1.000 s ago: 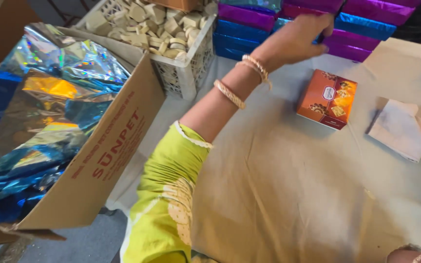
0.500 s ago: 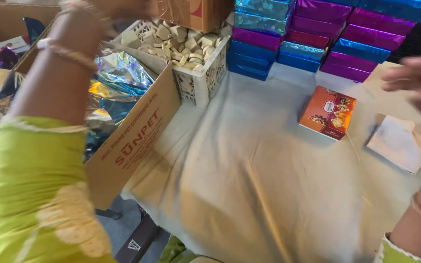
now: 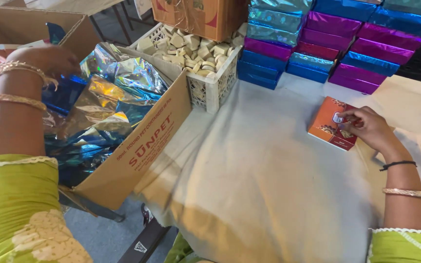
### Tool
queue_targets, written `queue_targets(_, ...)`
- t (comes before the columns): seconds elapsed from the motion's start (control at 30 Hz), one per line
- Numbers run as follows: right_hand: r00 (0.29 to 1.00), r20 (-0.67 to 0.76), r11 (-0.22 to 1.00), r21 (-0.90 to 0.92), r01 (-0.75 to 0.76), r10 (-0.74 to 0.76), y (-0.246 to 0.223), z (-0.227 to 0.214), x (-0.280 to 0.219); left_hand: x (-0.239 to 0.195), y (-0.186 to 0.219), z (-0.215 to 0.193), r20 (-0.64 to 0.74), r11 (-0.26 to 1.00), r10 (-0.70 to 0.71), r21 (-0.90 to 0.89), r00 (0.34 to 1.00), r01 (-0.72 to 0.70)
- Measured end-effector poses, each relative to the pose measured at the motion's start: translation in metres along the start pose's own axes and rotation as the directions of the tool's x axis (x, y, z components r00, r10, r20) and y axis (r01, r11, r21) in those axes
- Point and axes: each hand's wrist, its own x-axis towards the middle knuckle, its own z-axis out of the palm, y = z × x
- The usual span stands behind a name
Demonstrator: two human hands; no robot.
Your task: The person places small, round, beige objects into a small white box and closes it. They then retrieve a sheet of shiny blue wrapping paper, place the box on it, and fold the paper around the box. Finally, they use a yellow tape dispenser to apply clear tape to secure the wrapping.
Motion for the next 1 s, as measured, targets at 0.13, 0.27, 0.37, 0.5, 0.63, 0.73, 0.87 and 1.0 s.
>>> queue_targets(0.13,1.000,-0.017,0.999,0.045,-0.006,0.006,0.006,0.002,-0.001,-0.013,0.001,0.000,-0.328,0.973,0.126,0.223,0.936,-0.053)
queue_targets(0.27,0.998,-0.067,0.996,0.090,-0.003,0.009,0.015,0.007,-0.001,0.021,-0.014,0.011,-0.244,0.955,0.028,0.294,0.969,0.047)
queue_targets(0.37,0.996,-0.091,0.996,0.091,0.024,-0.016,0.014,0.006,-0.001,0.017,-0.017,0.010,-0.242,0.954,0.008,0.294,0.970,0.066)
queue_targets(0.5,0.995,-0.096,0.996,0.089,0.018,-0.009,0.005,0.006,-0.005,0.016,-0.026,0.009,-0.205,0.988,0.090,0.145,0.975,-0.060)
queue_targets(0.63,0.995,-0.095,0.997,0.075,0.012,-0.005,0.009,0.008,-0.002,-0.007,-0.019,0.002,-0.317,0.975,0.178,0.184,0.931,-0.124)
queue_targets(0.73,0.995,-0.101,0.997,0.076,0.018,-0.011,0.008,0.008,-0.003,-0.018,-0.010,0.000,-0.311,0.979,0.175,0.152,0.934,-0.133)
queue_targets(0.87,0.994,-0.105,0.996,0.070,0.048,-0.041,0.018,0.011,0.003,-0.025,-0.010,-0.002,-0.438,0.946,0.304,0.247,0.846,-0.211)
queue_targets(1.0,0.994,-0.098,0.997,0.050,0.051,-0.045,0.025,0.010,0.003,-0.020,-0.015,0.002,-0.446,0.903,0.376,0.373,0.812,-0.213)
